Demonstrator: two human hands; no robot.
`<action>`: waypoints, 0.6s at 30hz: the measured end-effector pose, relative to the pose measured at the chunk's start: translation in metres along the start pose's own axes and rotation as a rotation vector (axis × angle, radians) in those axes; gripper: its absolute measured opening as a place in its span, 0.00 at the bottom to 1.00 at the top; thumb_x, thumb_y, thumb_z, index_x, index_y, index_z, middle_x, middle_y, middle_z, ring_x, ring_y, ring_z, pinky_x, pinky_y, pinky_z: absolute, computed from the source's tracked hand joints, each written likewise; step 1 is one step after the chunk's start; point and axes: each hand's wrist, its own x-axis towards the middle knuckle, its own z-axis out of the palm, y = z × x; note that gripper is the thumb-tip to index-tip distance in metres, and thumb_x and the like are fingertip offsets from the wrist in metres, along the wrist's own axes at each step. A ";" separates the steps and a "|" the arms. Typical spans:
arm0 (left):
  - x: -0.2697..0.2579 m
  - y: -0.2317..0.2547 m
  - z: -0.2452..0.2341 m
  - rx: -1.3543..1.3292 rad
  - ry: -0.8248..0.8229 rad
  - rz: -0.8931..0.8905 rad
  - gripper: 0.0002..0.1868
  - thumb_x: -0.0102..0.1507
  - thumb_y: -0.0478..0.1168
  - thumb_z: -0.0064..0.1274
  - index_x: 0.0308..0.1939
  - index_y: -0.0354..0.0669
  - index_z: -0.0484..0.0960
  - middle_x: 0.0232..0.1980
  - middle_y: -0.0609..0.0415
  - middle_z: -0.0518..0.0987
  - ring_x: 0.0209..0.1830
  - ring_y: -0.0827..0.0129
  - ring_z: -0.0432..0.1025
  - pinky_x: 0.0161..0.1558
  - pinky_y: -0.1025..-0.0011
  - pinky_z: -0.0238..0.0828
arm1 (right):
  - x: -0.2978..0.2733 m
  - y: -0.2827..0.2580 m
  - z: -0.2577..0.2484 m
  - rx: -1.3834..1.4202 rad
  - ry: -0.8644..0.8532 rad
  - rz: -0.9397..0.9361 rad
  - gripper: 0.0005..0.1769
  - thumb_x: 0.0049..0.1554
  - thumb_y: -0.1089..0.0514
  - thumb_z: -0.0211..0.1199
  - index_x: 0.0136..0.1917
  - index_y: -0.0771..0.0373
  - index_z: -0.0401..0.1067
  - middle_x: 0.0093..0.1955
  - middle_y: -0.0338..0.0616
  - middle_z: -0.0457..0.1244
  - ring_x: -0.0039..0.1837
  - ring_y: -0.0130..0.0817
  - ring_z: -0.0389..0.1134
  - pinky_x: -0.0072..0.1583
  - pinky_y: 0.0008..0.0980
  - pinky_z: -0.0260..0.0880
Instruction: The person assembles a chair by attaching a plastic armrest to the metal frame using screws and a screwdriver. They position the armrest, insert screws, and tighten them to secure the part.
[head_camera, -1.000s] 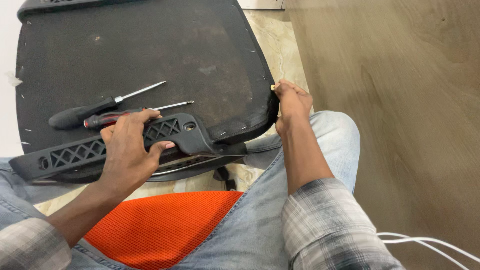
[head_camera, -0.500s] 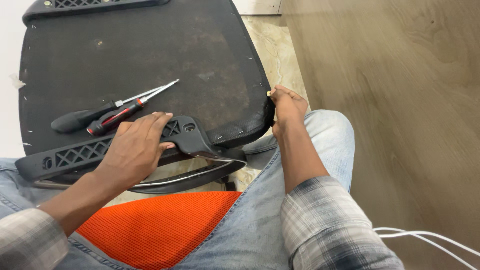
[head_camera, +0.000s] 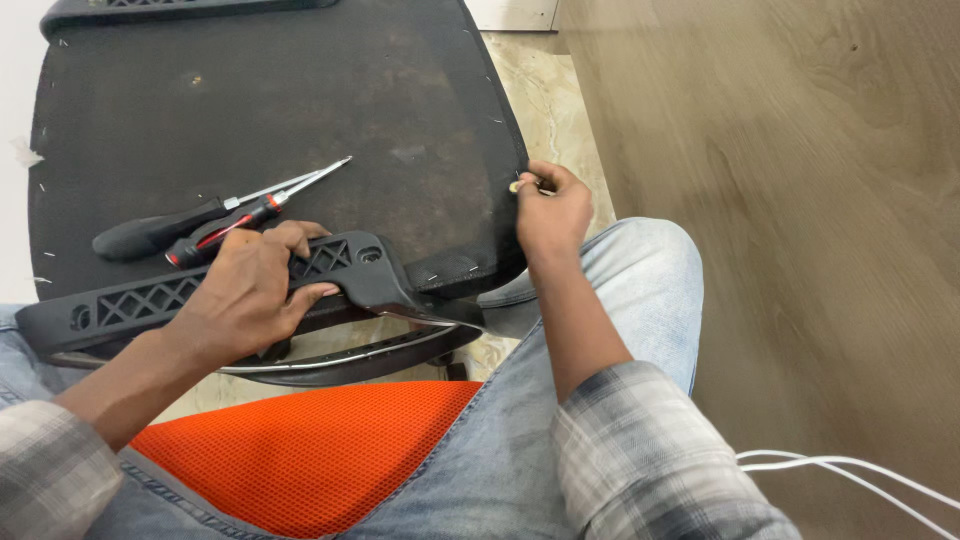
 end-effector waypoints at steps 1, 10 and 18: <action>0.002 -0.002 0.000 0.110 -0.052 -0.035 0.30 0.62 0.57 0.59 0.58 0.39 0.74 0.47 0.52 0.82 0.45 0.62 0.74 0.61 0.62 0.61 | -0.008 -0.007 0.002 -0.026 -0.023 -0.090 0.13 0.55 0.65 0.67 0.55 0.65 0.79 0.47 0.46 0.73 0.47 0.30 0.74 0.51 0.25 0.72; 0.004 -0.025 0.011 0.072 0.208 0.249 0.35 0.57 0.58 0.61 0.52 0.32 0.69 0.58 0.52 0.80 0.51 0.57 0.69 0.59 0.58 0.53 | -0.084 -0.065 0.021 0.004 -0.503 -0.480 0.15 0.55 0.68 0.67 0.56 0.66 0.76 0.51 0.47 0.69 0.50 0.34 0.75 0.54 0.30 0.77; 0.003 -0.024 0.009 0.097 0.199 0.220 0.36 0.57 0.60 0.61 0.48 0.31 0.67 0.57 0.53 0.81 0.54 0.59 0.69 0.61 0.55 0.52 | -0.095 -0.074 0.032 -0.199 -0.639 -0.475 0.13 0.54 0.67 0.66 0.53 0.65 0.77 0.52 0.47 0.68 0.52 0.40 0.74 0.55 0.34 0.76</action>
